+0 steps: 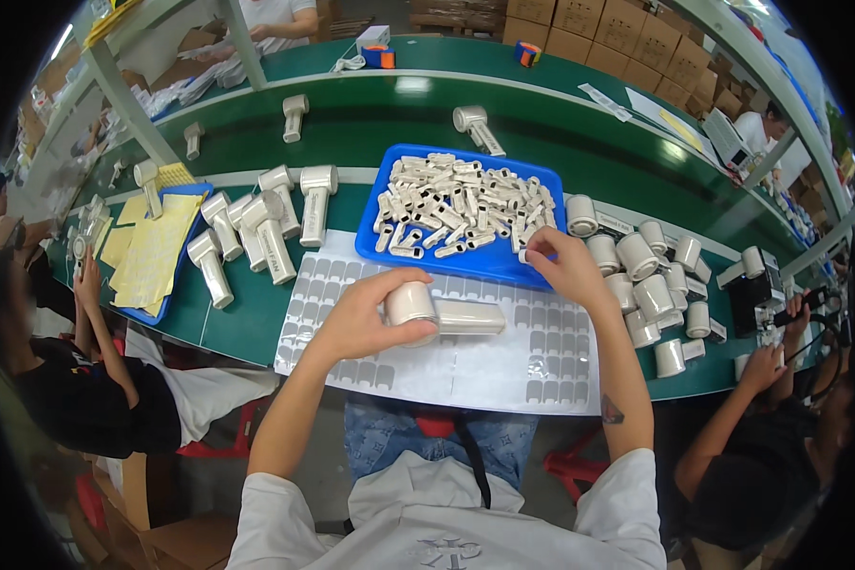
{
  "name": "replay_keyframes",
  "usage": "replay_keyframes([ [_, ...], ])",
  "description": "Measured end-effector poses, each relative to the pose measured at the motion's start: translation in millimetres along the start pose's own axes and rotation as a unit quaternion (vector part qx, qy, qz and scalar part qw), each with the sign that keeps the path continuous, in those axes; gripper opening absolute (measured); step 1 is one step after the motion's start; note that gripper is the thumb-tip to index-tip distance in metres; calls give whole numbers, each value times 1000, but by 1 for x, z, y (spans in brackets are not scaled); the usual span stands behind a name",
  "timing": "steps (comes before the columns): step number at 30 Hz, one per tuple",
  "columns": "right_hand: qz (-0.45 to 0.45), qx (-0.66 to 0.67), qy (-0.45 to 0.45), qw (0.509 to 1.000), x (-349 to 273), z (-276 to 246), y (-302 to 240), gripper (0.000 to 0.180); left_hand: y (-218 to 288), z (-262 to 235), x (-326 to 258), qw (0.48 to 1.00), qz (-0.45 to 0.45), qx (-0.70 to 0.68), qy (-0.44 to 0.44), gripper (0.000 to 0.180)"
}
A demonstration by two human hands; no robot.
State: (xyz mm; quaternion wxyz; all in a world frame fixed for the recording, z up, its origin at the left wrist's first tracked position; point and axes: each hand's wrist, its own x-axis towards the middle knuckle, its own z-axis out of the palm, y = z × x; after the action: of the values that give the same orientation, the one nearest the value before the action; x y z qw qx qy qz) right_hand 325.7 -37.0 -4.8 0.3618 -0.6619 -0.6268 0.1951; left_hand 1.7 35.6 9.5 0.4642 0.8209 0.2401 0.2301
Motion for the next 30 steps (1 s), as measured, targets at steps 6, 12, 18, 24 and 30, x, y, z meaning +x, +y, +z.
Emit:
replay_keyframes([
  [6, 176, 389, -47, 903, -46, 2, -25, 12, 12, 8, 22, 993, 90, 14, -74, 66],
  [12, 195, 416, 35, 887, -69, 19, -29, 11, -22, 26, 15, 983, 148, 30, -103, 58],
  [18, -44, 39, 87, 994, -71, 47, -70, 9, -15, 34, 5, 992, 126, 28, -3, 46],
  [24, -30, 253, 73, 964, -71, 62, -76, 17, 8, 42, 11, 991, 120, 1, 61, 37],
  [30, -3, 364, 33, 931, -75, 52, -79, 18, 10, 49, 19, 975, 193, -27, 105, 18],
])
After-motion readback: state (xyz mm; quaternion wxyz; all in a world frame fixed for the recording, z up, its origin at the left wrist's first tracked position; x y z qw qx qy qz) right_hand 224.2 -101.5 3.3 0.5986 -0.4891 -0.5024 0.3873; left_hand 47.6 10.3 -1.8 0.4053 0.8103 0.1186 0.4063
